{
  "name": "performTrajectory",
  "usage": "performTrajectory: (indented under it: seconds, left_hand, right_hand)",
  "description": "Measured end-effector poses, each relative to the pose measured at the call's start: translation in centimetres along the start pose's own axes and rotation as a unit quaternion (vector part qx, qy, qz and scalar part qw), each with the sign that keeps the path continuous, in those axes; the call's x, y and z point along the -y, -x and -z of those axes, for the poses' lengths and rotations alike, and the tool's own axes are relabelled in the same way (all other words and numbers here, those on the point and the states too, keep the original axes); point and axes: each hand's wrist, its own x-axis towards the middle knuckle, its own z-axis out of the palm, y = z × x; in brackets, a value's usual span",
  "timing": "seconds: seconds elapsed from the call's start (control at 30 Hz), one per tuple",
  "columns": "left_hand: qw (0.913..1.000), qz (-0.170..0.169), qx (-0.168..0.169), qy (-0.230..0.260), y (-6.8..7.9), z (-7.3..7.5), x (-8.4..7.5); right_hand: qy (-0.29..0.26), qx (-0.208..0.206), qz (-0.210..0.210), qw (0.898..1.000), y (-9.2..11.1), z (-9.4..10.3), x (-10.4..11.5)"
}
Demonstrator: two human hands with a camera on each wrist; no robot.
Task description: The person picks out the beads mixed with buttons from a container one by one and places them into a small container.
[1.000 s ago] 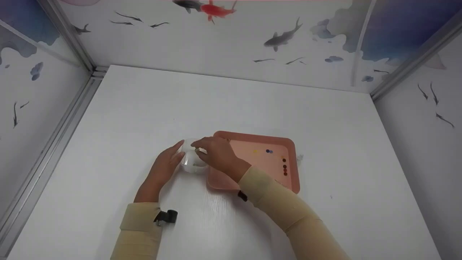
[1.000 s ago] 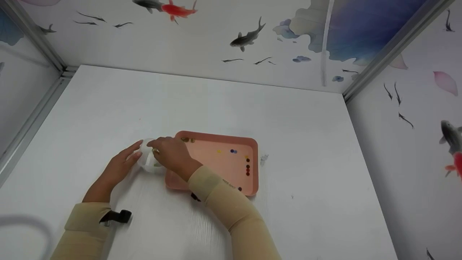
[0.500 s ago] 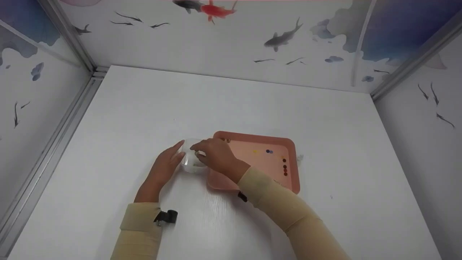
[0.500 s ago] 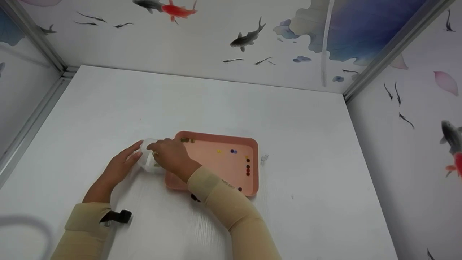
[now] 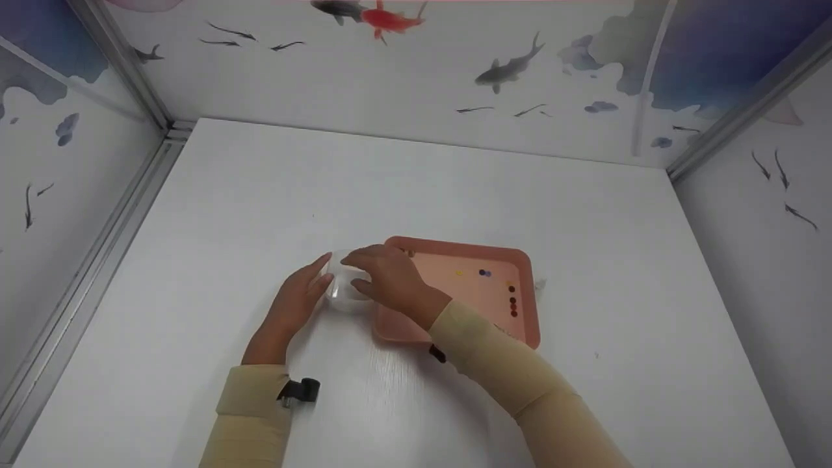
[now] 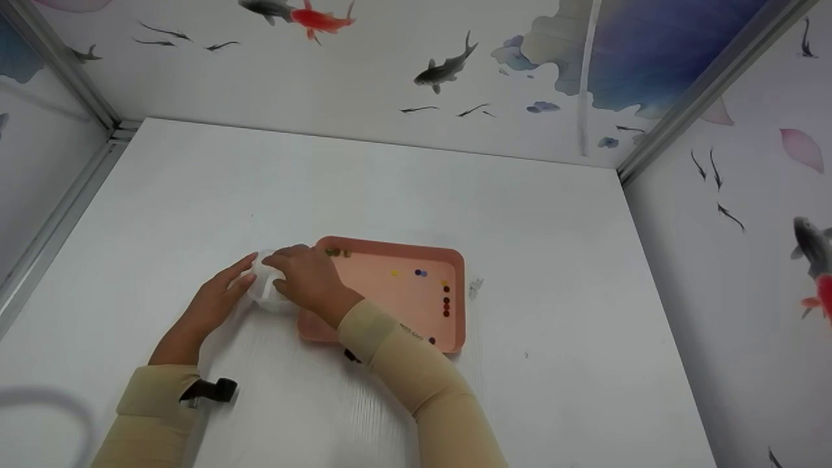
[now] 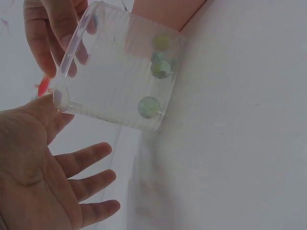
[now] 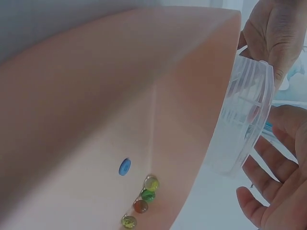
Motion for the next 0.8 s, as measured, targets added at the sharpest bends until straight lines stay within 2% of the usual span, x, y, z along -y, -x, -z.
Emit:
performTrajectory:
  seconds: [0.17,0.4,0.8]
  left_hand:
    - [1.0,-0.006,-0.003,-0.003,0.0,0.0,0.0]
    - [0.9999,-0.008,0.007,-0.004,0.1,0.1,0.1]
    - [0.9998,0.013,0.016,0.005,0.0,0.0,0.0]
  right_hand:
    - [0.023,0.005,-0.003,1.0,0.2,0.0,-0.1]
    - [0.034,0.028,-0.029,0.999,0.4,0.3,-0.1]
    - [0.059,0.032,-0.026,0.997,0.9,1.6,-0.3]
